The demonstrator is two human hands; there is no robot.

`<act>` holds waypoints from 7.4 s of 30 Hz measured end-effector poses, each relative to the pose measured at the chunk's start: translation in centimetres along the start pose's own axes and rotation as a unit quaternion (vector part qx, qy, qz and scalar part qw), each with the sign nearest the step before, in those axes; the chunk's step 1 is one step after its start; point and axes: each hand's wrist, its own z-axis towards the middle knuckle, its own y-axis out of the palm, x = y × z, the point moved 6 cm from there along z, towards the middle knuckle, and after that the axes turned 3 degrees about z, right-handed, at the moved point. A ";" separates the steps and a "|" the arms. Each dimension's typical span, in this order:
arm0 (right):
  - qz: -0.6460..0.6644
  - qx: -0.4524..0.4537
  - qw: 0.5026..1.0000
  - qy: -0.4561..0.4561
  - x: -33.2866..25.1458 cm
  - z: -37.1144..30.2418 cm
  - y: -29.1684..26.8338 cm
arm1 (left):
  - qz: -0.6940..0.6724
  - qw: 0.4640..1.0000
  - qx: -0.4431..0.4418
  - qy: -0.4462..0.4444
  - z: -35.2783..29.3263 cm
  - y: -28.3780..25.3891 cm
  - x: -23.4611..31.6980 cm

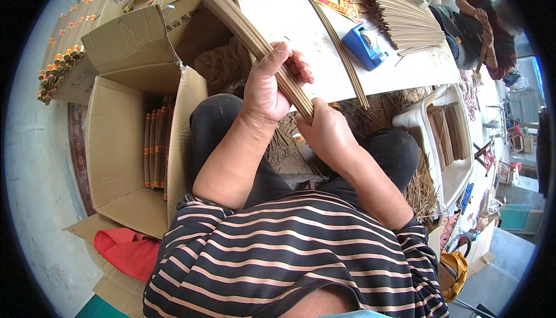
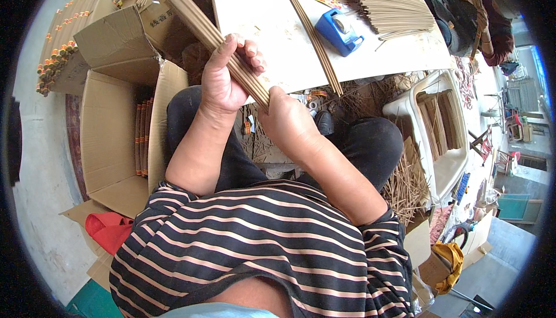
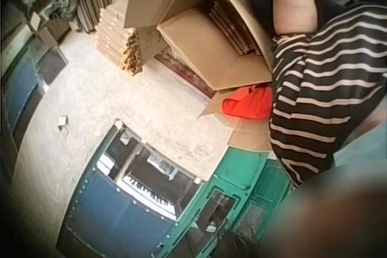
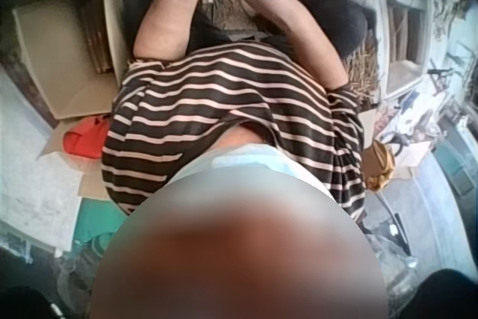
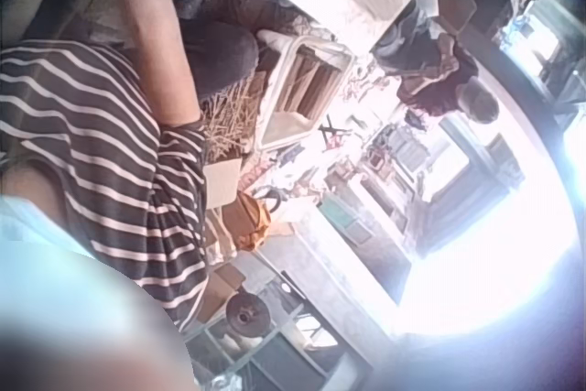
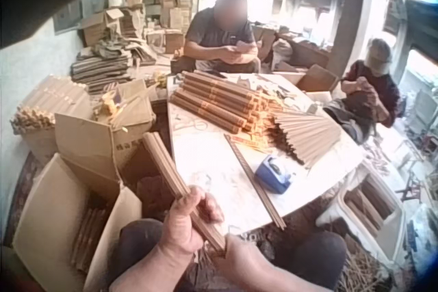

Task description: The person gathers thin wooden sticks into bundles, aligns them, and secures them with a yellow and red paper band. The person repeats this process for multiple bundles, placing finished bundles on the table.

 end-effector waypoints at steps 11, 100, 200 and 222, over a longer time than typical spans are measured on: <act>0.191 -0.133 0.966 0.109 -0.6 -0.6 0.5 | -0.062 0.997 -0.001 -0.051 0.0 0.0 -0.5; 0.662 -0.384 0.626 0.151 0.8 -2.9 4.0 | -0.088 0.990 0.065 -0.084 0.3 -1.3 -0.6; 0.315 -0.192 0.923 0.115 -0.4 -0.6 3.0 | 0.069 0.984 0.162 -0.035 0.2 -2.3 1.4; 0.335 -0.205 0.916 0.082 -0.2 -1.0 1.9 | -0.014 0.998 0.062 0.006 0.3 -1.6 2.1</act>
